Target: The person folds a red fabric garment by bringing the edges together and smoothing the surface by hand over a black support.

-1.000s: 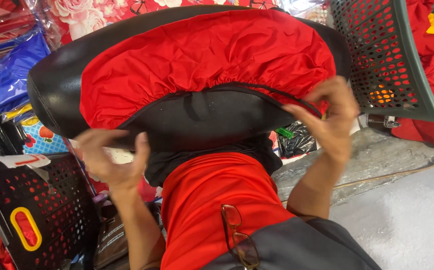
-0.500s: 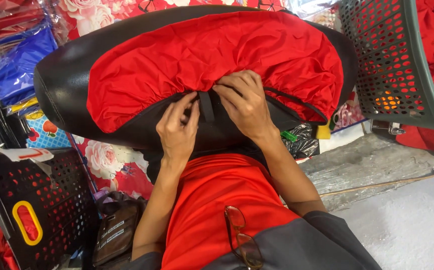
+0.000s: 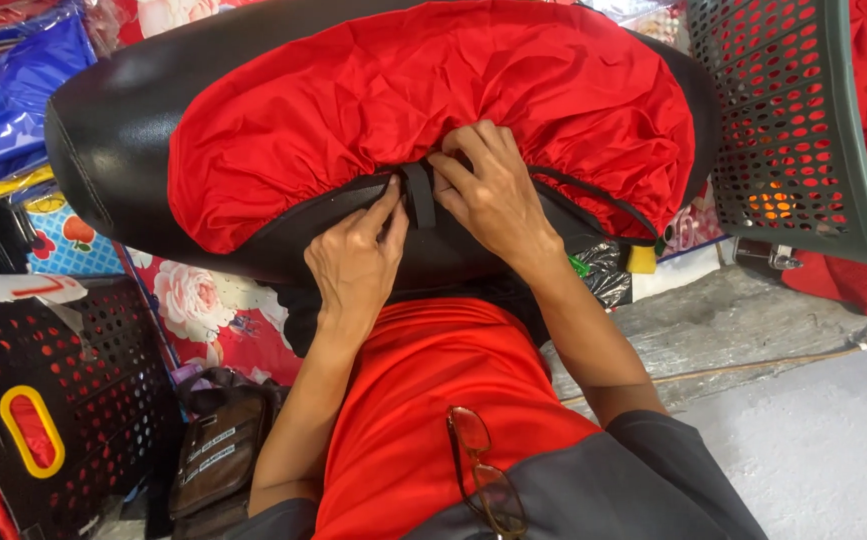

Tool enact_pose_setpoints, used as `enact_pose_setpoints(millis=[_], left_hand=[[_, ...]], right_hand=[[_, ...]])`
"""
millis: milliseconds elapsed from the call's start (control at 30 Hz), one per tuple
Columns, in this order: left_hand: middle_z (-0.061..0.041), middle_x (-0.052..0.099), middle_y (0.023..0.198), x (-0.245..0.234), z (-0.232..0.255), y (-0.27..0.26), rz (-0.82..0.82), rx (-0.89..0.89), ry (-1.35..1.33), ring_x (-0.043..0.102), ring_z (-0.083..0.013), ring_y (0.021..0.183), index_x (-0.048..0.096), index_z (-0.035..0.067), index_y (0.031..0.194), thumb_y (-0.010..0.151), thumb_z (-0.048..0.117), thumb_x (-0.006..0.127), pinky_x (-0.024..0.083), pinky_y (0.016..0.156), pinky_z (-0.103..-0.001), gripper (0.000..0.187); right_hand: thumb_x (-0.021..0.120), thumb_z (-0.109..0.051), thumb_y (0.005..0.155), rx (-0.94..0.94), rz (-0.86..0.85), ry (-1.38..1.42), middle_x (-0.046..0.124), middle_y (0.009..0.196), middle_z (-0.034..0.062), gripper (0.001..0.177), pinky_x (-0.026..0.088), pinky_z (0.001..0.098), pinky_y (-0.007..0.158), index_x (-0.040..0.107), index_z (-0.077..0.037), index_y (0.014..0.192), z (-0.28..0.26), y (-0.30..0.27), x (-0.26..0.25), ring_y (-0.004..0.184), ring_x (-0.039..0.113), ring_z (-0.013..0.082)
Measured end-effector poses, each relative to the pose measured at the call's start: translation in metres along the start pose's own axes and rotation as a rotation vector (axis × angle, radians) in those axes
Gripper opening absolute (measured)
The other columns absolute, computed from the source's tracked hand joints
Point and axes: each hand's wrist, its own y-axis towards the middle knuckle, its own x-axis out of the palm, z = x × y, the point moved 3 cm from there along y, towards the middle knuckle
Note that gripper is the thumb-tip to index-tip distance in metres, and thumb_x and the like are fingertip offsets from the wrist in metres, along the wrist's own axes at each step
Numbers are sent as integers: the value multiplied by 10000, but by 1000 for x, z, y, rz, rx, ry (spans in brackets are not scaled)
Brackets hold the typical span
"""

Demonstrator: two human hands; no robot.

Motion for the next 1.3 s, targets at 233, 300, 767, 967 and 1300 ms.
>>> enact_pose_setpoints(millis=[233, 300, 767, 967, 1300], left_hand=[[-9, 636, 518, 2, -4, 0, 5, -4, 33, 681, -225, 507, 838, 248, 1064, 928, 242, 766, 541, 470, -347, 154], [2, 629, 509, 6, -9, -3, 15, 1, 40, 676, -209, 499, 836, 259, 1085, 929, 243, 772, 541, 476, -327, 169], [31, 669, 556, 8, -14, -4, 107, 52, 57, 714, -149, 567, 839, 297, 1086, 904, 269, 799, 585, 530, -294, 188], [44, 711, 645, 14, -14, -4, 119, 97, 56, 736, -118, 649, 841, 281, 1135, 909, 243, 833, 596, 598, -266, 229], [57, 609, 624, 13, -12, 1, 138, 98, -84, 713, -139, 659, 808, 196, 1101, 937, 128, 823, 598, 591, -272, 178]], right_hand=[[710, -4, 908, -103, 47, -141, 599, 943, 72, 120, 364, 446, 883, 780, -67, 983, -11, 13, -27, 895, 559, 265], [705, -13, 926, -99, 35, -158, 597, 958, 87, 104, 394, 424, 835, 772, -58, 991, -18, 15, -31, 887, 559, 275], [623, 2, 999, -51, 94, -116, 643, 1009, 102, 152, 515, 368, 767, 759, -36, 1055, -10, -11, -5, 903, 630, 286], [493, -69, 1066, -64, 114, -51, 643, 1010, 109, 260, 496, 406, 772, 732, -44, 967, -7, -5, -9, 909, 622, 324], [562, 56, 1009, 36, 118, 96, 647, 1035, 84, 230, 447, 386, 865, 735, -57, 1111, -10, -14, -4, 950, 613, 288]])
